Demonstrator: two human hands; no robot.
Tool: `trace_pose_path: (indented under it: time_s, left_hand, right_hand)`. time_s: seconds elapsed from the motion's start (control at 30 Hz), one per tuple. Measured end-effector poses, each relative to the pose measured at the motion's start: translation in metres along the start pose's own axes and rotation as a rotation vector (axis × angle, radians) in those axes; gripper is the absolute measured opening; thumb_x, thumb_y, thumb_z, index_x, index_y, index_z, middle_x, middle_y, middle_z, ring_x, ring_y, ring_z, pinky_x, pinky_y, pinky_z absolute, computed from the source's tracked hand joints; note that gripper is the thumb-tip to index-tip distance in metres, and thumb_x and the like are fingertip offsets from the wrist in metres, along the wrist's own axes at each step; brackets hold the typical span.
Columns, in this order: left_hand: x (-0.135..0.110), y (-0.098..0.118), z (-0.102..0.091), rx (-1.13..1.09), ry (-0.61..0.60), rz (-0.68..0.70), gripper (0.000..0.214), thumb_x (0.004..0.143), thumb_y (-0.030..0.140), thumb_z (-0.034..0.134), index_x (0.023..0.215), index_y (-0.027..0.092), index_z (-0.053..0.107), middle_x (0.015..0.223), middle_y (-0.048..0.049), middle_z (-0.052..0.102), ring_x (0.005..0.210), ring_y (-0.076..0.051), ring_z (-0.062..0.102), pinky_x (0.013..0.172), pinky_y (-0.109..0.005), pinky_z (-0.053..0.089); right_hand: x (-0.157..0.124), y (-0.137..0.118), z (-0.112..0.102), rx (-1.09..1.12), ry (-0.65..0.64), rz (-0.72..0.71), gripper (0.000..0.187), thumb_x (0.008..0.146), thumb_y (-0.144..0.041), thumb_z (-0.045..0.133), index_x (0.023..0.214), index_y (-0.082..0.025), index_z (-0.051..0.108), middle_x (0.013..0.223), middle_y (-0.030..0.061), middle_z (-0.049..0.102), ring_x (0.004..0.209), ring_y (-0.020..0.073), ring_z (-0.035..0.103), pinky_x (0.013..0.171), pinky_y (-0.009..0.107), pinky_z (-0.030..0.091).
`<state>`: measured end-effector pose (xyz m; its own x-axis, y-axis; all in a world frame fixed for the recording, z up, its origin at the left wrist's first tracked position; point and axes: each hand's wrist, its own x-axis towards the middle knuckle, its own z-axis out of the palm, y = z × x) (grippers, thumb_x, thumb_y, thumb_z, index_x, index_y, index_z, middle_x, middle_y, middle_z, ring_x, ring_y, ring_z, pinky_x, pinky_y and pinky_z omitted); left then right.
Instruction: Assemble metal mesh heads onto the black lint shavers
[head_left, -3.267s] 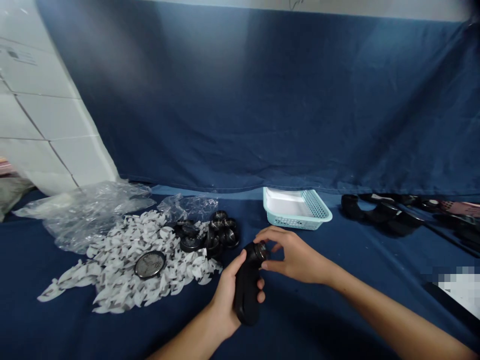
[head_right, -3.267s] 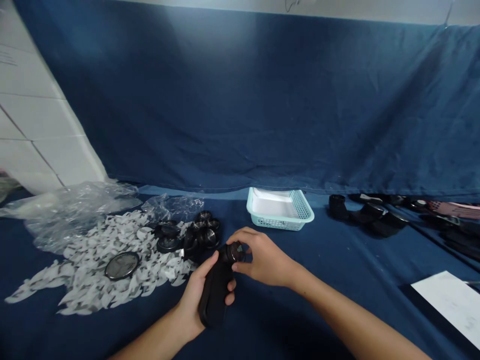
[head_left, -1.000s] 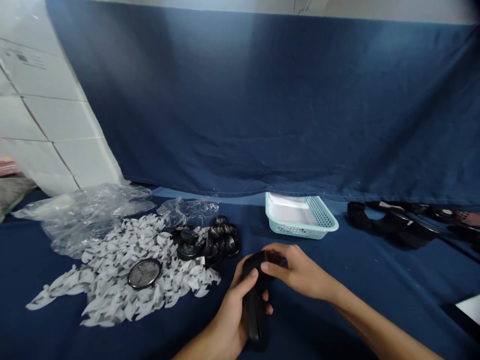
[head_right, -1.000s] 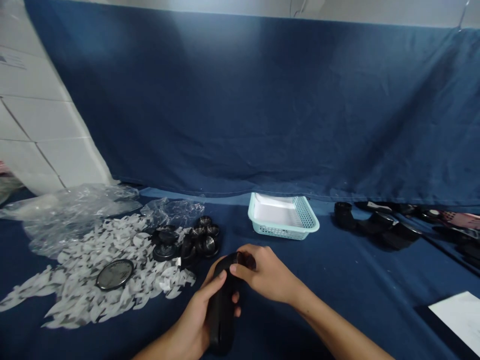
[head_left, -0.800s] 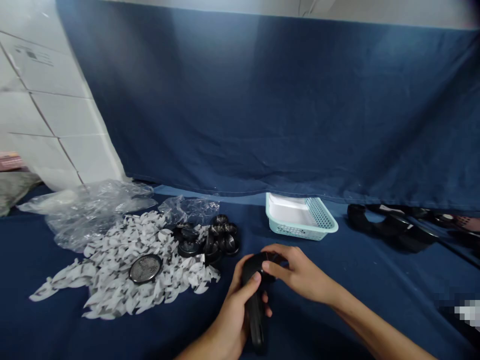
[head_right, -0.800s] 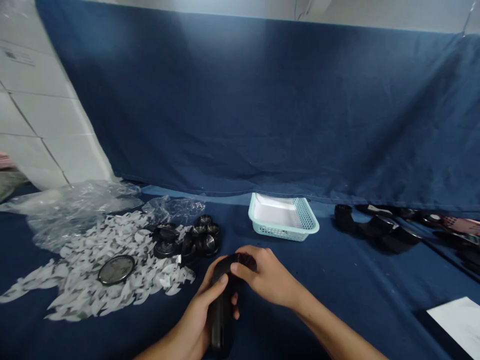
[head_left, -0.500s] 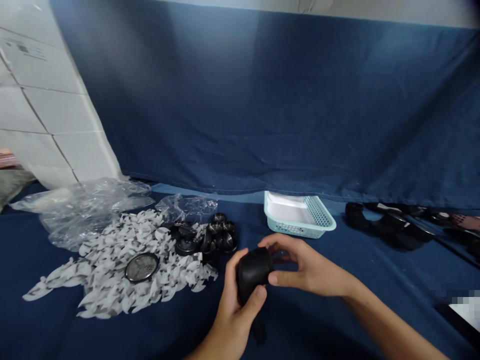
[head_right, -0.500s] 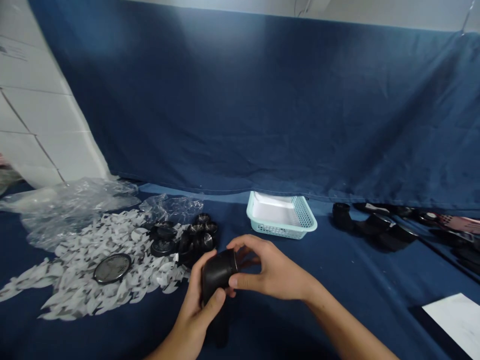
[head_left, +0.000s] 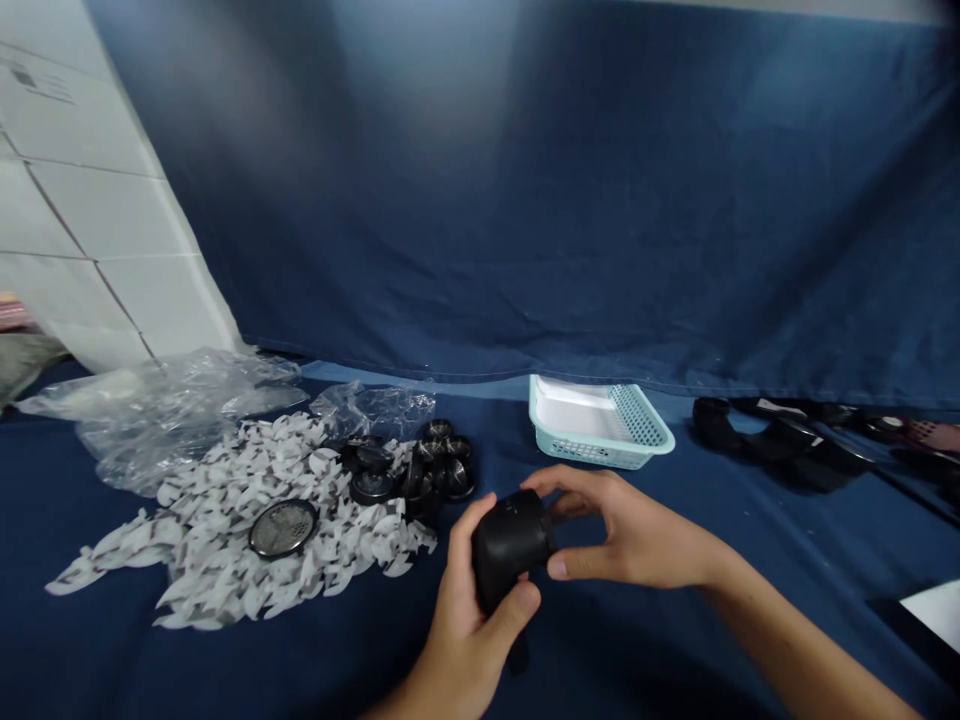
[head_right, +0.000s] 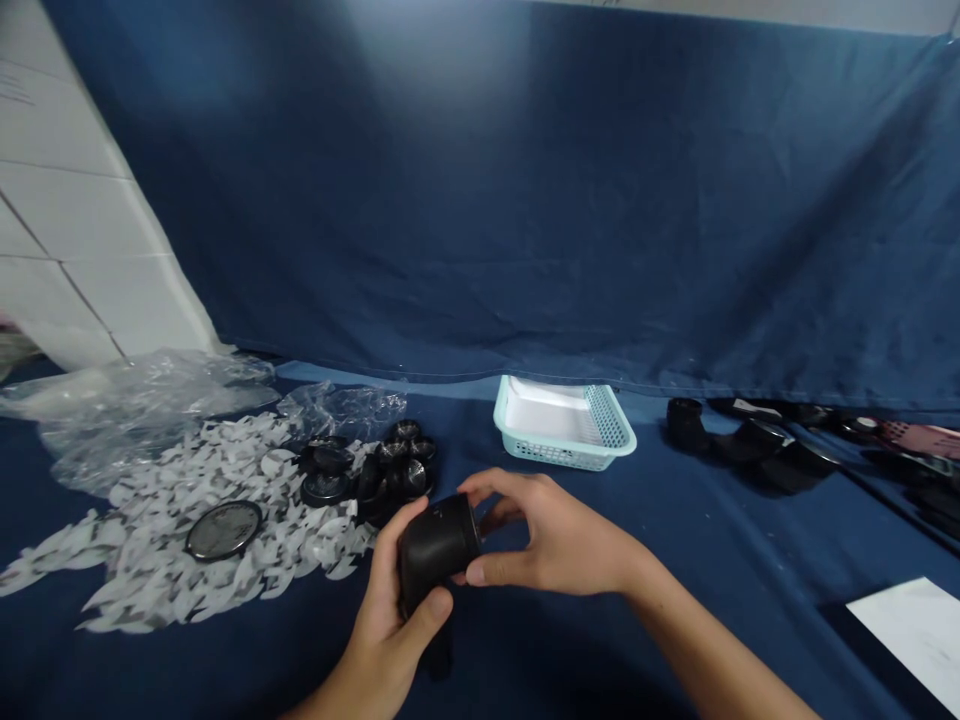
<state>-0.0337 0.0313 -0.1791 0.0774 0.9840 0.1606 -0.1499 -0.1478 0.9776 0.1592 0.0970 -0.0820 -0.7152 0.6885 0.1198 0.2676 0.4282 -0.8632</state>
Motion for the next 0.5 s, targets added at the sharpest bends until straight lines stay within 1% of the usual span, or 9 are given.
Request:
trace_pose_path:
  time_s: [0.07, 0.17, 0.3, 0.4, 0.5]
  left_hand:
    - [0.0014, -0.0007, -0.0009, 0.023, 0.004, 0.015, 0.064, 0.087, 0.037, 0.065, 0.140, 0.035, 0.029, 0.142, -0.0052, 0.045, 0.117, -0.025, 0.055, 0.098, -0.033, 0.044]
    - [0.0043, -0.0008, -0.0030, 0.065, -0.004, 0.051, 0.066, 0.085, 0.036, 0.067, 0.140, 0.034, 0.030, 0.143, -0.0062, 0.044, 0.128, -0.028, 0.047, 0.106, -0.037, 0.039]
    - [0.0070, 0.0010, -0.0051, 0.159, -0.003, 0.099, 0.077, 0.079, 0.030, 0.075, 0.141, 0.031, 0.029, 0.140, -0.0099, 0.046, 0.128, -0.031, 0.047, 0.108, -0.044, 0.037]
    - [0.0079, 0.0015, -0.0051, 0.297, 0.055, 0.198, 0.070, 0.074, 0.024, 0.078, 0.135, 0.029, 0.042, 0.136, -0.0111, 0.050, 0.123, -0.031, 0.051, 0.107, -0.047, 0.039]
    - [0.0085, 0.0015, -0.0037, 0.365, 0.150, 0.334, 0.060, 0.070, 0.020, 0.080, 0.125, 0.027, 0.055, 0.126, -0.0108, 0.058, 0.118, -0.032, 0.054, 0.104, -0.048, 0.041]
  right_hand:
    - [-0.0003, 0.0001, -0.0010, -0.051, 0.010, -0.004, 0.057, 0.076, -0.027, 0.080, 0.127, -0.025, 0.053, 0.118, 0.0052, 0.063, 0.098, 0.0218, 0.066, 0.092, 0.040, 0.053]
    - [-0.0018, 0.0006, -0.0029, -0.122, 0.029, -0.029, 0.059, 0.077, -0.027, 0.079, 0.129, -0.026, 0.052, 0.121, 0.0049, 0.063, 0.101, 0.0222, 0.065, 0.092, 0.039, 0.052]
    - [-0.0044, -0.0010, -0.0050, -0.163, 0.037, -0.071, 0.063, 0.074, -0.023, 0.081, 0.130, -0.026, 0.051, 0.121, 0.0048, 0.063, 0.104, 0.0226, 0.063, 0.093, 0.039, 0.052]
    - [-0.0053, -0.0033, -0.0050, -0.227, 0.041, -0.078, 0.063, 0.071, -0.017, 0.081, 0.128, -0.027, 0.053, 0.120, 0.0043, 0.064, 0.107, 0.0238, 0.062, 0.096, 0.040, 0.050]
    - [-0.0055, -0.0052, -0.0043, -0.238, 0.051, -0.102, 0.061, 0.070, -0.012, 0.079, 0.125, -0.028, 0.055, 0.123, 0.0048, 0.063, 0.110, 0.0247, 0.060, 0.098, 0.042, 0.049]
